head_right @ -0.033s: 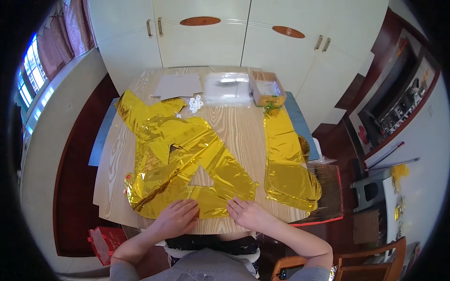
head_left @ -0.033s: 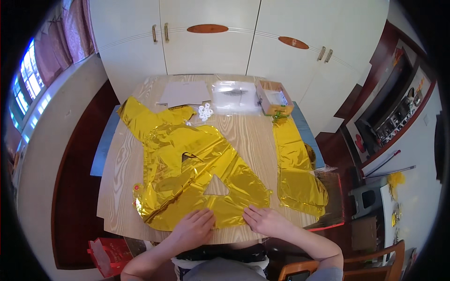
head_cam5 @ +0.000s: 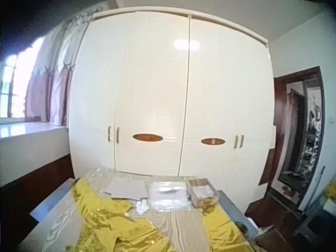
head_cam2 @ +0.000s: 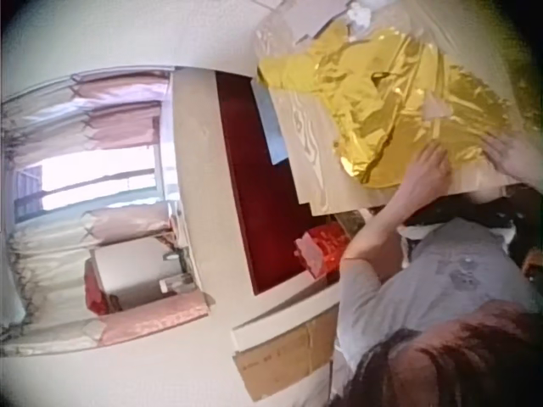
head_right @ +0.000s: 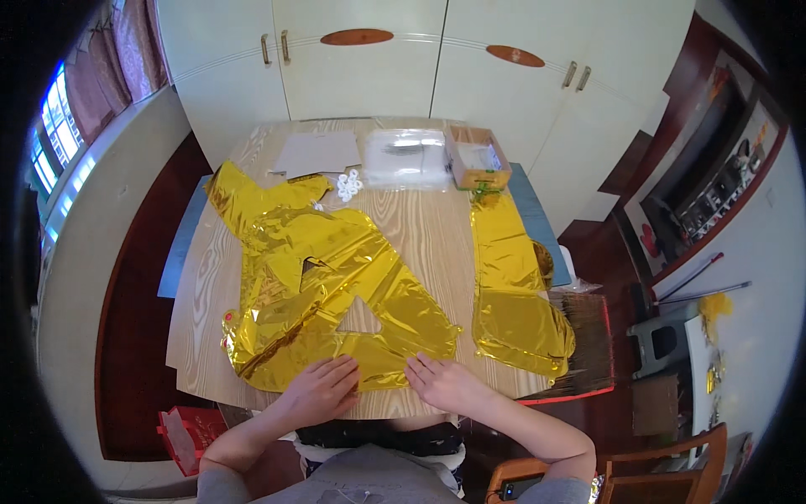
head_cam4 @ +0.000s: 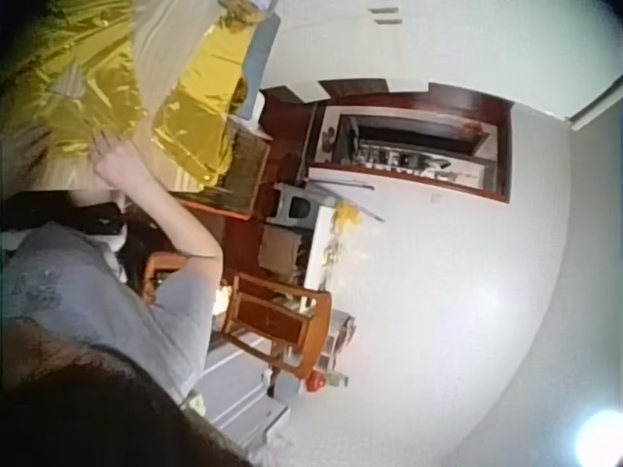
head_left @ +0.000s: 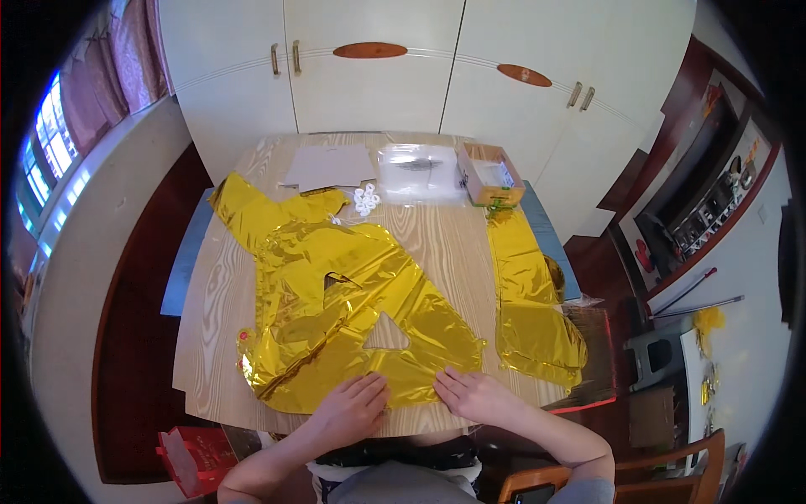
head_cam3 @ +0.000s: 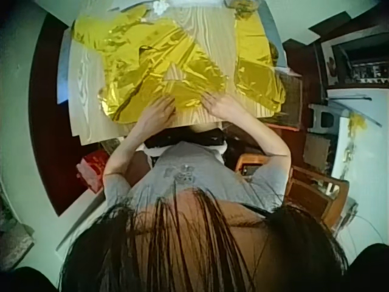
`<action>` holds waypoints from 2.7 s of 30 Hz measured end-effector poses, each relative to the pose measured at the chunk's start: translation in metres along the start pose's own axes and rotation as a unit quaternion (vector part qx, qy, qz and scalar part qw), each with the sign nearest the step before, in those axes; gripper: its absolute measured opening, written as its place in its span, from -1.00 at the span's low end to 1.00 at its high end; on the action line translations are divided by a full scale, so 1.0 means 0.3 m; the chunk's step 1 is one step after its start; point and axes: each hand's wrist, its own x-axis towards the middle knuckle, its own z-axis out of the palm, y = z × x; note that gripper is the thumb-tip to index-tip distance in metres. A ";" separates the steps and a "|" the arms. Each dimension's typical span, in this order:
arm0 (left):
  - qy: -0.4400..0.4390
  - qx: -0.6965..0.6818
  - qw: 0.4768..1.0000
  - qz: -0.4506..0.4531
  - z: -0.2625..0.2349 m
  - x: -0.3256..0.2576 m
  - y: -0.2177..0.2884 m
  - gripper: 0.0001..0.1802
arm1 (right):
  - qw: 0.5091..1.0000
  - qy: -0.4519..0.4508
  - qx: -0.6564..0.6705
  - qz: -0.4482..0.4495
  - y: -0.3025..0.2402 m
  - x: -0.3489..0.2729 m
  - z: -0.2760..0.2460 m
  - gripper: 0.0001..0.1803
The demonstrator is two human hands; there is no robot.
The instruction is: Folding and flattening a large gold foil balloon on a table.
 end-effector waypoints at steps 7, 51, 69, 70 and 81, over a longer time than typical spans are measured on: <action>0.003 -0.043 0.999 0.031 0.110 0.091 0.013 -0.61 | 0.991 -0.027 0.120 0.048 0.045 0.047 -0.031 -0.87; 0.021 -0.015 0.989 -0.147 0.182 0.240 0.105 -0.83 | 0.949 0.216 0.133 0.186 -0.012 0.000 0.043 -0.79; 0.219 0.152 0.953 -0.142 -0.027 0.268 -0.060 -0.86 | 0.962 0.002 0.094 0.257 0.018 -0.006 0.063 -0.14; 0.228 0.157 0.949 -0.150 -0.056 0.266 -0.085 -0.87 | 0.963 0.006 0.093 0.254 0.018 -0.008 0.068 -0.13; 0.257 -0.032 0.917 -0.303 -0.234 0.240 -0.611 -0.76 | 0.962 0.022 0.096 0.256 0.009 -0.015 0.069 -0.11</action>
